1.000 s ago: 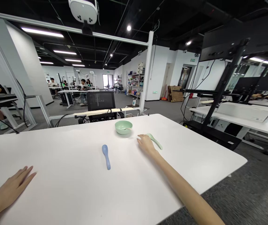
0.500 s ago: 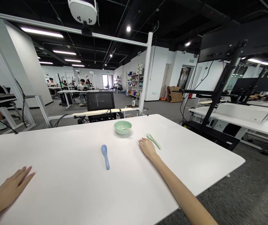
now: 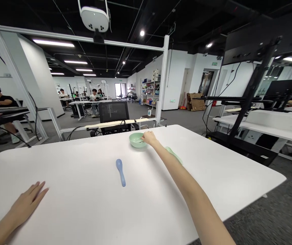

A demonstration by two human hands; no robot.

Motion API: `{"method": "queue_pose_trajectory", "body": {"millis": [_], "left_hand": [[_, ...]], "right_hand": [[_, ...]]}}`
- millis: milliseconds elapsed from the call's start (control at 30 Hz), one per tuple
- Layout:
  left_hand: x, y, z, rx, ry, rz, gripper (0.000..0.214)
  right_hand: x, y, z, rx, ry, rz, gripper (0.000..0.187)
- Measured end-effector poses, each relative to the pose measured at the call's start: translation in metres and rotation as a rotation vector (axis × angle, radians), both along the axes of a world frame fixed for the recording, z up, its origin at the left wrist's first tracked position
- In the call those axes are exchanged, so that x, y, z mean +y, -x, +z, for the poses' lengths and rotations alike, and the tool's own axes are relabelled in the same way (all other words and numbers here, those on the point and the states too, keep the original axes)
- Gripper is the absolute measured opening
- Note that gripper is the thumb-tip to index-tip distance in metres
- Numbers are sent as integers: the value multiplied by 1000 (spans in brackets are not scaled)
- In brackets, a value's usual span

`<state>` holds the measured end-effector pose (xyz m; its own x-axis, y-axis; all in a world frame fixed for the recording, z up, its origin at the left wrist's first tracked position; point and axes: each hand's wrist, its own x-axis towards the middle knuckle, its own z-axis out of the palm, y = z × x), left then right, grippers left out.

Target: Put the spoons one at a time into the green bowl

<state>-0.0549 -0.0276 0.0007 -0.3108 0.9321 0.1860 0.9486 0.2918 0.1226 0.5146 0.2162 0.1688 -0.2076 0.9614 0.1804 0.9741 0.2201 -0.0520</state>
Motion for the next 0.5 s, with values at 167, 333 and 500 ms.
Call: {"method": "queue_pose_trajectory", "body": {"millis": [167, 333, 500], "left_hand": [[-2, -10, 6, -45, 11, 34, 86], [-4, -15, 9, -44, -43, 49, 79], [-4, -14, 7, -27, -31, 29, 78]], "right_hand": [[12, 9, -10, -27, 44, -34, 26], [13, 12, -10, -18, 39, -45, 14], [-3, 3, 0, 67, -95, -38, 32]]}}
